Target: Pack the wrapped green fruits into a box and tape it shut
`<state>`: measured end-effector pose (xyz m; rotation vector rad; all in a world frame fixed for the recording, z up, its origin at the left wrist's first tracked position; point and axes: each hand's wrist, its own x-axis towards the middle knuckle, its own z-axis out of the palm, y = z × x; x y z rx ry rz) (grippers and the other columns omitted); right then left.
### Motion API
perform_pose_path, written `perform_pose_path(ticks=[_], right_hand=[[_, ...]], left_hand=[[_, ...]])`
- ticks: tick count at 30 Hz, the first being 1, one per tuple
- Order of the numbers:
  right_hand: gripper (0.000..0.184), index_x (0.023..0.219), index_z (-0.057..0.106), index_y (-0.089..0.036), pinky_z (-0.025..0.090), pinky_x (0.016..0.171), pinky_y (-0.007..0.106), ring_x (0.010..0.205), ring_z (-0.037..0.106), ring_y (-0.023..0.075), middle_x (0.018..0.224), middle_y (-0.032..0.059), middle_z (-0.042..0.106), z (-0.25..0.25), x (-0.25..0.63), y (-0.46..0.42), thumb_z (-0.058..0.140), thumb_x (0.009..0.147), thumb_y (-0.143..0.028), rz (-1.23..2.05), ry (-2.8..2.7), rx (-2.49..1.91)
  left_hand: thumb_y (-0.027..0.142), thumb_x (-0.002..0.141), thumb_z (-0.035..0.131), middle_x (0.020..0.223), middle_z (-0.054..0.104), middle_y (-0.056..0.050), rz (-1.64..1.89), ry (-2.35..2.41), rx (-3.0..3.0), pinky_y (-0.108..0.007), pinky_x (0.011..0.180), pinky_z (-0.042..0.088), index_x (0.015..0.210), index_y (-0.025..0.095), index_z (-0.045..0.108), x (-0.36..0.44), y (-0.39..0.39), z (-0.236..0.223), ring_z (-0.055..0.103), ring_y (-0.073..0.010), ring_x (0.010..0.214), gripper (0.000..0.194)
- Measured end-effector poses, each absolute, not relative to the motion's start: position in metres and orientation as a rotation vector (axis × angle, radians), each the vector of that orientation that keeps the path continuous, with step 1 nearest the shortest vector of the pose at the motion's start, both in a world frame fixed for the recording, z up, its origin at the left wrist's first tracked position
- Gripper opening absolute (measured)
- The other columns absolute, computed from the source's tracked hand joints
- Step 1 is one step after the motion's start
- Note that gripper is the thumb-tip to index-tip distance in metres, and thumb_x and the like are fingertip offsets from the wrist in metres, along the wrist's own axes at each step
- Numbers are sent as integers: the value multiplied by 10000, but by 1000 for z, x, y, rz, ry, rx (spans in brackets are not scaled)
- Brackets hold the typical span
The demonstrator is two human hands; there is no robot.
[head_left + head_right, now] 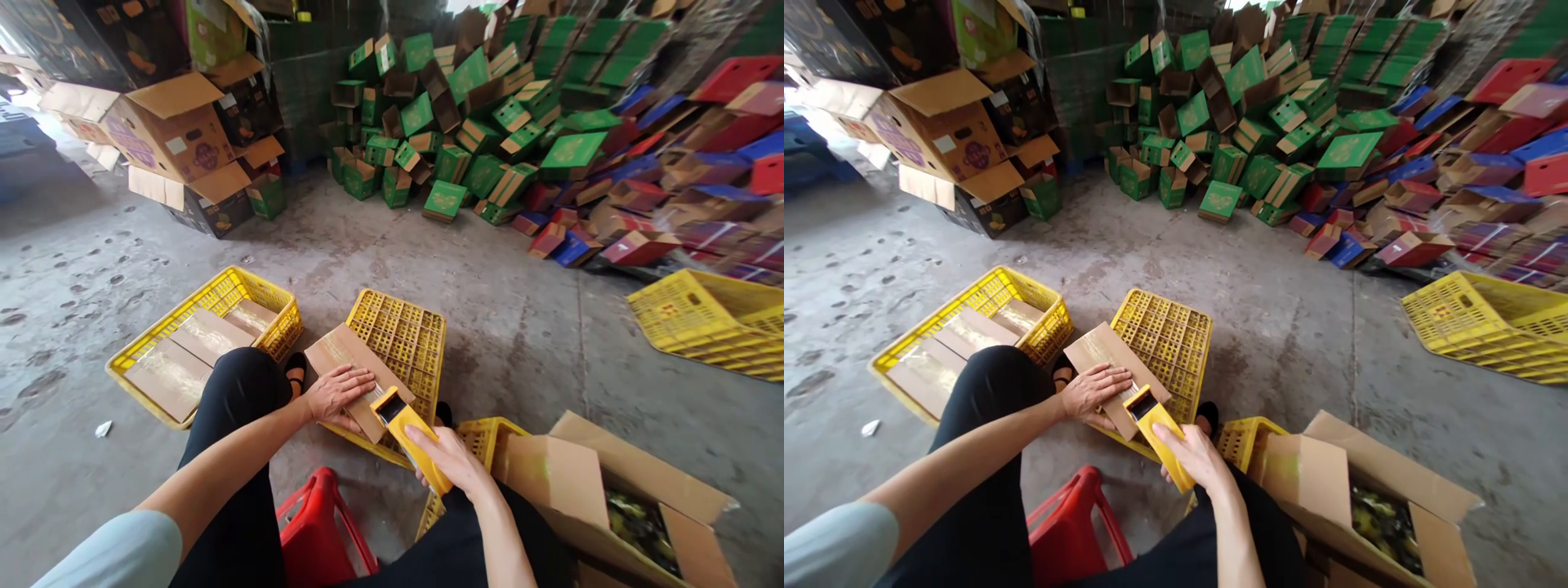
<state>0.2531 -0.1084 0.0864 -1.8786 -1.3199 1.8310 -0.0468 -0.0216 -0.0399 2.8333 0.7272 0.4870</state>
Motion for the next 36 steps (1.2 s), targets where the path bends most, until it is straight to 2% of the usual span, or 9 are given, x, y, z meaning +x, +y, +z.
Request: perform_pose_path(ticks=[6, 10, 16, 19, 23, 28, 32, 36], right_hand=[[461, 839, 647, -176, 556, 544, 315, 537, 687, 217, 605, 87, 709, 90, 265, -126, 587, 935, -623, 1825, -1317, -1885], [443, 855, 659, -171, 554, 532, 312, 524, 679, 206, 606, 78, 706, 88, 268, -134, 562, 965, -589, 1798, -1313, -1889], [440, 843, 678, -163, 574, 539, 334, 510, 680, 218, 578, 94, 702, 85, 265, -132, 572, 976, -568, 1769, -1307, -1891], [429, 851, 684, -156, 598, 558, 352, 511, 681, 226, 573, 93, 697, 84, 265, -130, 581, 971, -555, 1767, -1297, -1895], [431, 836, 679, -164, 593, 537, 343, 512, 680, 222, 585, 99, 700, 80, 266, -130, 593, 956, -569, 1790, -1287, -1909], [426, 829, 666, -182, 568, 500, 342, 499, 678, 233, 590, 123, 704, 78, 265, -125, 591, 953, -582, 1761, -1298, -1899], [438, 828, 679, -177, 565, 486, 344, 504, 684, 239, 600, 127, 708, 79, 262, -117, 581, 954, -584, 1764, -1346, -1863], [459, 750, 670, -179, 567, 459, 341, 468, 670, 231, 583, 124, 699, 79, 260, -112, 594, 936, -592, 1795, -1391, -1868]], left_hand=[[837, 914, 488, 1607, 486, -178, 502, 699, 2815, -445, 1294, 212, 1637, 152, 354, -46, -21, -35, 430, -296, 1518, 1006], [821, 924, 492, 1627, 460, -174, 463, 721, 2820, -465, 1296, 199, 1662, 168, 310, -47, -24, -31, 408, -310, 1529, 1002], [831, 932, 447, 1701, 329, -149, 358, 732, 2888, -568, 1294, 112, 1689, 206, 233, -37, -41, -24, 251, -371, 1592, 1005], [829, 947, 409, 1687, 354, -161, 369, 677, 2906, -545, 1296, 129, 1693, 196, 216, -25, -48, -27, 293, -351, 1580, 997], [851, 930, 406, 1656, 408, -172, 418, 678, 2922, -498, 1299, 153, 1679, 182, 270, -19, -48, -33, 356, -329, 1555, 1014], [816, 947, 436, 1648, 430, -147, 380, 626, 2956, -499, 1305, 128, 1680, 204, 262, -24, -28, -35, 343, -288, 1566, 971], [795, 978, 380, 1645, 437, -130, 339, 481, 2980, -494, 1314, 73, 1686, 227, 237, -31, -12, -34, 338, -257, 1570, 919], [797, 973, 368, 1652, 423, -129, 288, 488, 3011, -485, 1313, 89, 1690, 222, 224, -35, -12, -35, 314, -264, 1581, 930]])
